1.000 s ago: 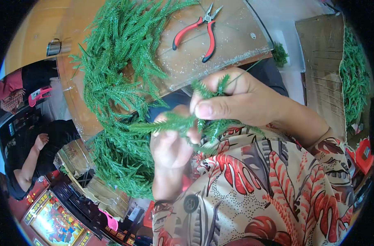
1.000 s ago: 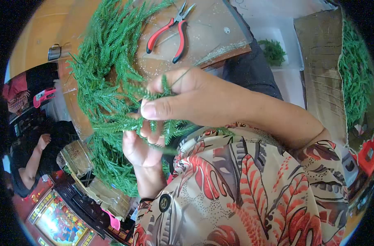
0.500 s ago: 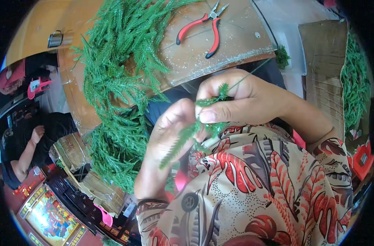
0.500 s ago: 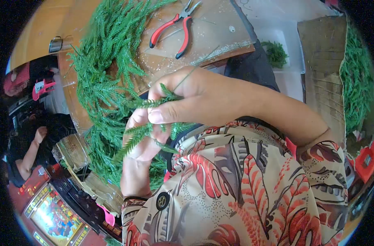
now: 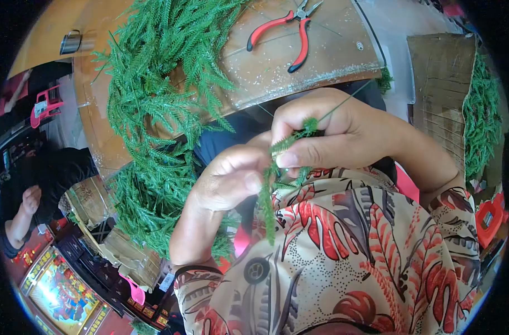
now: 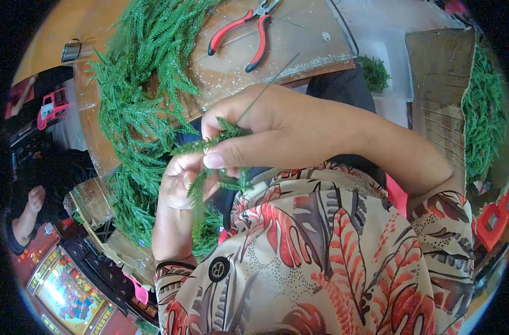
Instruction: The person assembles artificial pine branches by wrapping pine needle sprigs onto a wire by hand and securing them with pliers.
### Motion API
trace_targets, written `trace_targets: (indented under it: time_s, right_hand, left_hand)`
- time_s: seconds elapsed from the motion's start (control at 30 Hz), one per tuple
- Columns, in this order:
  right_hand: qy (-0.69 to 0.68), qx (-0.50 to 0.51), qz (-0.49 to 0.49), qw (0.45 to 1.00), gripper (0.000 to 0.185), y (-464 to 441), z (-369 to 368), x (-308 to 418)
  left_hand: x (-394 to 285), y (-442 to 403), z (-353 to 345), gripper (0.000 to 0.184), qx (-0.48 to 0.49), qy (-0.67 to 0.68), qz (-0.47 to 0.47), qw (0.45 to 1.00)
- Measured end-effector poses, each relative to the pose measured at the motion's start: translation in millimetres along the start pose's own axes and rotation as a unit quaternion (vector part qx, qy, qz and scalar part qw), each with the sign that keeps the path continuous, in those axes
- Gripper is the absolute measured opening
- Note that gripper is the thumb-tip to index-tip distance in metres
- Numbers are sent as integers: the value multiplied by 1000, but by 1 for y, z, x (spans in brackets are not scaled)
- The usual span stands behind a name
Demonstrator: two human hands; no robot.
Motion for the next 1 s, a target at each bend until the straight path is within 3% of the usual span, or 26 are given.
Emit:
trace_targets:
  time_s: [0.17, 0.2, 0.27, 0.33, 0.4, 0.53, 0.57, 0.67, 0.8, 0.9, 1.0]
  right_hand:
    - [-20, -11, -37, 999, 23, 0, -2, -1]
    - [-8, -17, -50, 999, 23, 1, -2, 0]
    - [18, -30, -73, 997, 22, 3, 1, 2]
    - [139, -83, -16, 987, 22, 3, 0, -1]
    - [190, -116, -15, 975, 20, 5, -2, -5]
    - [-69, -234, -26, 969, 17, 5, -20, -7]
    - [-53, -250, -4, 967, 17, 4, -24, -9]
    - [-32, -283, 62, 957, 17, -1, -33, -22]
    - [97, -276, 59, 954, 18, 3, -27, -11]
    - [152, -247, 43, 956, 18, 8, -22, -2]
    - [209, -240, 95, 943, 16, 11, -20, -7]
  left_hand:
    - [-2, -1, -2, 30, -43, -6, 31, 999]
    - [0, 0, -2, 20, -85, -24, 16, 996]
    - [2, -4, 2, 17, -99, -213, -83, 969]
    - [2, -10, 3, 17, -152, -353, -164, 909]
    - [5, -17, 5, 17, -202, -505, -247, 802]
    - [13, -31, -4, 15, -329, -713, -346, 513]
    - [19, -33, -4, 14, -370, -725, -363, 453]
    - [24, -37, -7, 12, -448, -730, -336, 391]
    - [6, -30, -23, 7, -416, -668, -294, 542]
    - [12, -27, -28, 14, -426, -372, -292, 771]
    - [8, -19, -29, 18, -370, -212, -248, 870]
Point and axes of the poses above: each hand's wrist, its own y-axis away from the middle knuckle, its own z-axis out of the back of the hand, x = y × z, the point moved 1 cm from there along -y, towards the middle knuckle, and after that the axes turned 2 degrees about -z, right-handed, at the moved point
